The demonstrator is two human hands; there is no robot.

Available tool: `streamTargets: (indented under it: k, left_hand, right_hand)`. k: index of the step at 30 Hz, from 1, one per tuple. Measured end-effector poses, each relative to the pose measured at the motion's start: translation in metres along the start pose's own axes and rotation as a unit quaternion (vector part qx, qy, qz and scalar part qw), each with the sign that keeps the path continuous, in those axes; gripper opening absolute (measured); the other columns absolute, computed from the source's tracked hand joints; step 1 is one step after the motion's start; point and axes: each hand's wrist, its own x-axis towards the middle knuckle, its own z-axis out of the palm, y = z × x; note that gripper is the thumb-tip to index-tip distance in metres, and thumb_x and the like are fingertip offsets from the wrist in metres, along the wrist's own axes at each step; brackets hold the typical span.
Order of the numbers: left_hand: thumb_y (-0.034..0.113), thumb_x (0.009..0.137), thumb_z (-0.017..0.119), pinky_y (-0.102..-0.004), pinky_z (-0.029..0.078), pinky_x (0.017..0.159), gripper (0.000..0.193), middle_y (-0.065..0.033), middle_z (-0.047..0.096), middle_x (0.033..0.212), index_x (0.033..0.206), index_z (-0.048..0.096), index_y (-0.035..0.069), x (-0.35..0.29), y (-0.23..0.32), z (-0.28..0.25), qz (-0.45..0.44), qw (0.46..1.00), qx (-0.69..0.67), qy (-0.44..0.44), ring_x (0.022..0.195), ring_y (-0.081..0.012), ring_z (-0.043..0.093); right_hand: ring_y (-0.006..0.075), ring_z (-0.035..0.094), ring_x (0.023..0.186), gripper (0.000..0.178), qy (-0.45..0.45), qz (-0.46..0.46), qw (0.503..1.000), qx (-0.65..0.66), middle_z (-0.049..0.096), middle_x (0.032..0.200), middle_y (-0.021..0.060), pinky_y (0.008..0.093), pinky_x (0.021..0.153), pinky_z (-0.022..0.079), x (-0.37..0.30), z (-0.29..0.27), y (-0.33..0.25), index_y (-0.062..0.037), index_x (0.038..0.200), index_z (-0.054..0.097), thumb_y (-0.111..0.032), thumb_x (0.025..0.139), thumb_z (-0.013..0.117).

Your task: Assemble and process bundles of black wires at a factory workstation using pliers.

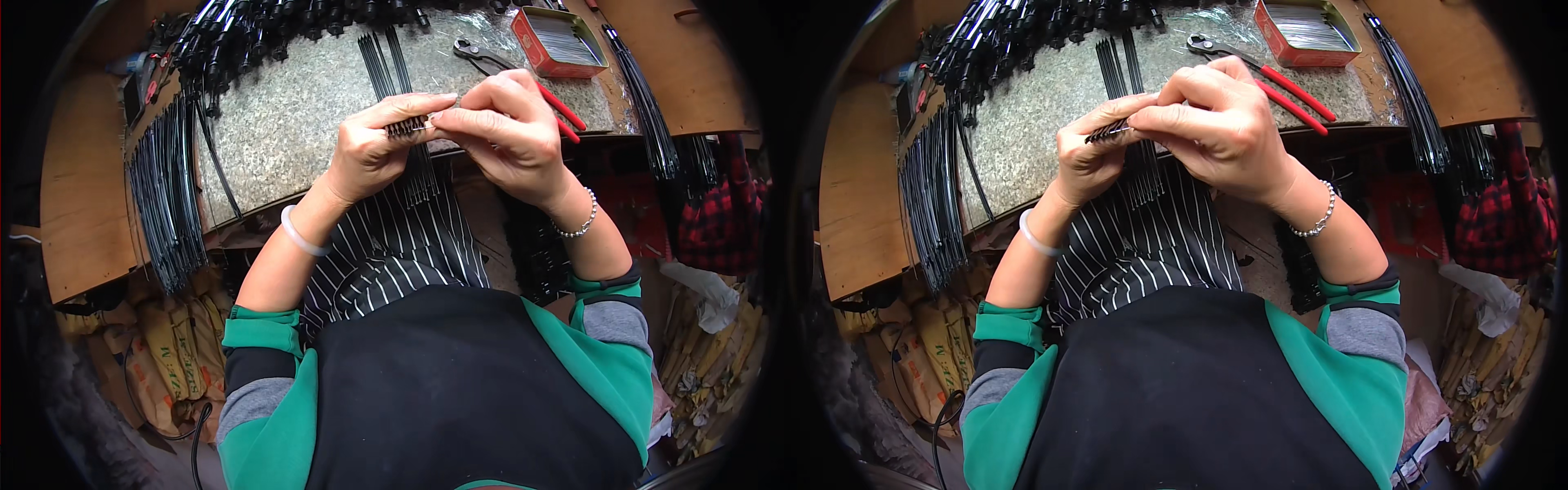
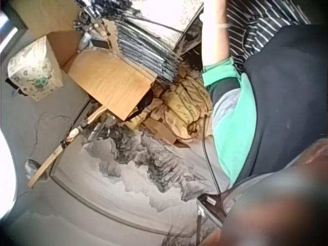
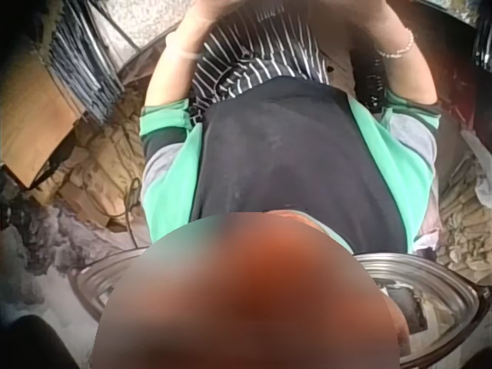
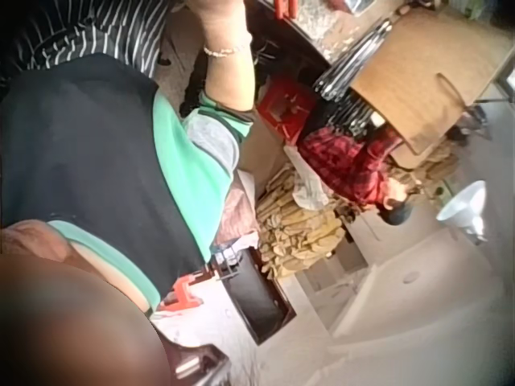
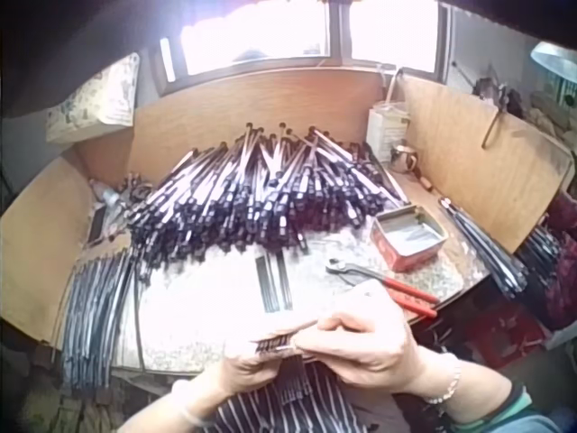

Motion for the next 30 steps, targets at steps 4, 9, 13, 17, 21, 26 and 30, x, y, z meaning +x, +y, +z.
streamTargets:
  k: [4, 9, 13, 17, 21, 26, 30]
  left_hand:
    - [-0.011, 0.066, 0.058, -0.0343, 0.051, 0.083, 0.038, -0.0137, 0.062, 0.108, 0.096, 0.069, 0.011, -0.003, -0.002, 0.0, -0.004, 1.0, -0.004, 0.002, 0.098, -0.0289, 0.061]
    - [-0.009, 0.068, 0.06, -0.035, 0.051, 0.083, 0.036, -0.0139, 0.062, 0.108, 0.096, 0.068, 0.011, -0.001, -0.001, 0.0, 0.005, 1.0, 0.002, 0.002, 0.098, -0.0292, 0.061]
    - [-0.01, 0.07, 0.06, -0.0371, 0.051, 0.083, 0.034, -0.0173, 0.061, 0.107, 0.097, 0.067, 0.01, -0.001, -0.002, 0.001, 0.03, 1.0, -0.003, -0.002, 0.098, -0.031, 0.061]
    - [-0.01, 0.068, 0.06, -0.0374, 0.05, 0.084, 0.035, -0.0158, 0.062, 0.107, 0.096, 0.068, 0.011, -0.002, -0.002, 0.003, 0.03, 1.0, -0.006, 0.008, 0.098, -0.0307, 0.061]
    - [-0.011, 0.066, 0.06, -0.0371, 0.05, 0.084, 0.037, -0.0144, 0.062, 0.107, 0.094, 0.069, 0.01, -0.004, -0.004, 0.004, 0.019, 1.0, -0.011, 0.014, 0.098, -0.0303, 0.061]
    - [-0.013, 0.063, 0.058, -0.0369, 0.05, 0.084, 0.038, -0.0149, 0.062, 0.106, 0.092, 0.069, 0.008, -0.007, -0.004, 0.002, 0.014, 1.0, 0.001, 0.008, 0.098, -0.0303, 0.061]
    - [-0.014, 0.062, 0.056, -0.0365, 0.05, 0.084, 0.039, -0.015, 0.062, 0.106, 0.092, 0.069, 0.007, -0.006, -0.004, 0.002, 0.008, 1.0, -0.003, 0.009, 0.098, -0.0303, 0.061]
  right_hand:
    - [0.0159, 0.049, 0.064, 0.022, -0.003, 0.005, 1.0, 0.004, 0.056, 0.072, 0.003, 0.0258, 0.061, 0.039, 0.0, 0.002, 0.001, -0.0066, 0.09, 0.067, -0.001, 0.069, 0.071]
    - [0.0131, 0.054, 0.063, 0.017, 0.023, 0.062, 0.996, 0.058, 0.057, 0.07, -0.0003, 0.0264, 0.062, 0.035, -0.003, 0.01, 0.002, -0.012, 0.085, 0.067, -0.008, 0.069, 0.07]
    - [0.013, 0.054, 0.064, 0.015, 0.0, 0.08, 0.993, 0.085, 0.057, 0.071, -0.0003, 0.0263, 0.062, 0.035, -0.004, 0.009, 0.002, -0.0116, 0.083, 0.067, -0.008, 0.069, 0.071]
    - [0.0144, 0.052, 0.067, 0.015, -0.018, 0.059, 0.995, 0.078, 0.057, 0.073, 0.0012, 0.0256, 0.063, 0.038, -0.005, 0.006, 0.005, -0.0084, 0.084, 0.067, -0.004, 0.07, 0.07]
    - [0.0154, 0.051, 0.07, 0.017, -0.026, 0.041, 0.996, 0.074, 0.057, 0.074, 0.0025, 0.0255, 0.064, 0.04, -0.004, 0.005, 0.007, -0.007, 0.086, 0.067, -0.002, 0.07, 0.07]
    - [0.0162, 0.05, 0.069, 0.021, -0.042, 0.179, 0.965, 0.187, 0.057, 0.077, 0.0036, 0.0258, 0.064, 0.039, -0.005, 0.007, 0.0, -0.0072, 0.089, 0.068, 0.0, 0.069, 0.069]
    - [0.0169, 0.048, 0.068, 0.026, -0.026, 0.041, 0.997, 0.064, 0.057, 0.079, 0.0039, 0.0255, 0.063, 0.039, -0.007, 0.009, 0.004, -0.0081, 0.094, 0.068, 0.002, 0.07, 0.066]
